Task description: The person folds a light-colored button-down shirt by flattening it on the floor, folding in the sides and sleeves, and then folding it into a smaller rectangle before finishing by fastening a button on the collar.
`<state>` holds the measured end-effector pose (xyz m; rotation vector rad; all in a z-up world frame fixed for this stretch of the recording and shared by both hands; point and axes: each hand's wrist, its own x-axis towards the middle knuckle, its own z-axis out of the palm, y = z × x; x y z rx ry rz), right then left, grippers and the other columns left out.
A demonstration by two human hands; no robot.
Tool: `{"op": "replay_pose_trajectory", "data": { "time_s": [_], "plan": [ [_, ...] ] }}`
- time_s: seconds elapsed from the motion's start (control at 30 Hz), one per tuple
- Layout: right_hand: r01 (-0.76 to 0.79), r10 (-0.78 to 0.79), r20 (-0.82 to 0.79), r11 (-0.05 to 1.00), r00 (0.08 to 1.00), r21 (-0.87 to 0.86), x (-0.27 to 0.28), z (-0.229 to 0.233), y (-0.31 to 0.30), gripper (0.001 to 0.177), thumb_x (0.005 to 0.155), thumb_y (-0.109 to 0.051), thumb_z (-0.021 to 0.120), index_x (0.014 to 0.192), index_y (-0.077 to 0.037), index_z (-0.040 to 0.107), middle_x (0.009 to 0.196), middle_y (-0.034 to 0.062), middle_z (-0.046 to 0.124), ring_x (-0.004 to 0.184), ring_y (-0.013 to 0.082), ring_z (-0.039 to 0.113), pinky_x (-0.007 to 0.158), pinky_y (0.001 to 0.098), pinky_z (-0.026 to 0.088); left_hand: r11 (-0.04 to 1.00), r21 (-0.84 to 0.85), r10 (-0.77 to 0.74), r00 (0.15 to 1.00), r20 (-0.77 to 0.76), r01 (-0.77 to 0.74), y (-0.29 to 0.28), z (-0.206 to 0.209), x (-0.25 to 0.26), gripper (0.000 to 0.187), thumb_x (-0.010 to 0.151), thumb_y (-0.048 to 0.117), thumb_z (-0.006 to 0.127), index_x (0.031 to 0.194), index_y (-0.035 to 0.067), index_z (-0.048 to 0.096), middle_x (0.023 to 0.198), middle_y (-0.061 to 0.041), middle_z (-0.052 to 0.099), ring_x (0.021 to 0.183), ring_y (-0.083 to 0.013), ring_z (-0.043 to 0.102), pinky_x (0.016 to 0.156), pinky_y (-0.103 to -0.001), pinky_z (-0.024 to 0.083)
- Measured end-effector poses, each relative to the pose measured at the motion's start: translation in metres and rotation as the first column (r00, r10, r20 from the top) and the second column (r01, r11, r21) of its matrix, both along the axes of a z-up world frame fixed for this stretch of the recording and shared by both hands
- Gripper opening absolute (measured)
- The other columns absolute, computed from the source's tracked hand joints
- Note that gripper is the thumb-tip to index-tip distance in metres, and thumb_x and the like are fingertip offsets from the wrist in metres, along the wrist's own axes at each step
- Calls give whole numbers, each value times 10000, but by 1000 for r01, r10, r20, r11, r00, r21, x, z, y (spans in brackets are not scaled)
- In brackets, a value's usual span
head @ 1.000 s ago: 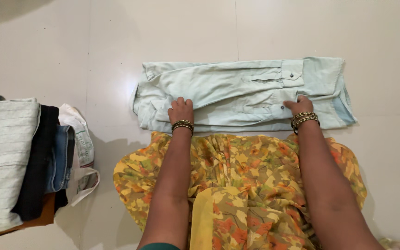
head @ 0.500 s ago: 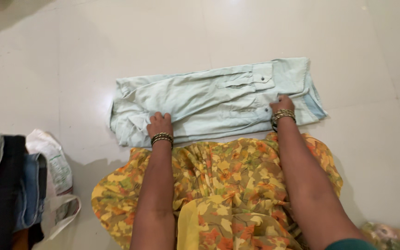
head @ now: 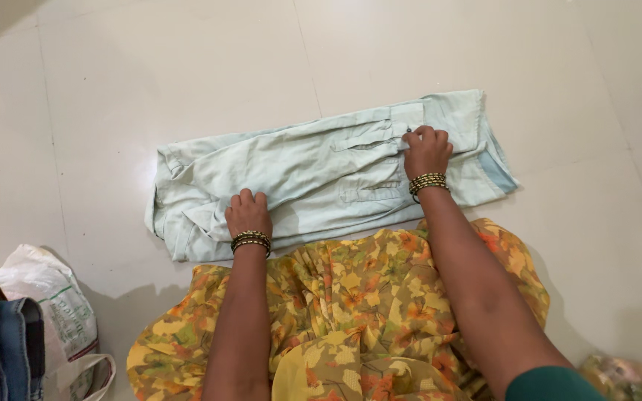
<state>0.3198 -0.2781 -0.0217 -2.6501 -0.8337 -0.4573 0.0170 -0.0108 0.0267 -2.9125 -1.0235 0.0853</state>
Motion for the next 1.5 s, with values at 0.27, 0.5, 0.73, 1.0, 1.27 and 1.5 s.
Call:
{"op": "replay_pose_trajectory", "data": {
  "time_s": [0.27, 0.5, 0.73, 1.0, 1.27, 1.5],
  "plan": [
    [-29, 34, 197, 999, 980, -27, 0, 13, 10, 90, 896, -158, 770, 951, -229, 761, 1110, -47, 678, 1145, 255, 519, 1005, 474, 364, 993, -107, 56, 998, -5, -56, 21, 4, -8, 94, 925, 108, 596, 973, 141, 670, 1054, -71, 646, 1011, -290, 631, 811, -451, 535],
    [78, -88, -57, 984, 994, -162, -11, 2, 4, 216, 799, -72, 735, 871, -271, 779, 1090, -14, 681, 1084, 292, 530, 976, 505, 355, 941, -281, 135, 970, -204, -190, 23, 49, 4, 196, 847, 256, 703, 1034, 201, 727, 1207, -81, 596, 1157, -302, 568, 903, -468, 496],
    [33, -29, -132, 999, 991, 26, -16, 7, 34, 191, 878, -103, 707, 1010, -226, 770, 1153, -27, 679, 1186, 285, 530, 992, 537, 388, 935, -290, 214, 977, 6, -203, 12, 35, 31, 306, 993, 386, 619, 1117, 122, 713, 1249, -117, 643, 1209, -315, 586, 994, -501, 492],
    [-426, 403, -149, 885, 903, -187, -79, 13, 118, 542, 967, -492, 588, 1465, -279, 563, 1628, 94, 376, 1524, 350, 255, 1172, 627, 194, 946, -220, -214, 968, 134, 239, -12, -7, 82, 589, 953, 385, 550, 1509, 225, 441, 1648, -75, 275, 1527, -285, 201, 1193, -568, 198],
    [-447, 336, -330, 820, 882, -358, -70, 15, 130, 691, 954, -709, 340, 1553, -364, 371, 1696, 23, 197, 1562, 284, 111, 1213, 625, 47, 965, -221, 83, 966, -243, -138, 51, 1, 82, 881, 876, 829, 325, 1608, 356, 198, 1705, 21, 54, 1557, -338, -13, 1178, -692, 16],
    [-271, 183, -265, 898, 947, -348, -34, -9, 113, 819, 958, -767, 284, 1604, -264, 302, 1697, 57, 181, 1534, 291, 114, 1185, 628, 5, 814, -236, 533, 844, -60, -531, 96, -18, 30, 908, 898, 783, 354, 1639, 282, 190, 1718, -30, 15, 1565, -341, -35, 1173, -721, 3]
  ]
}}
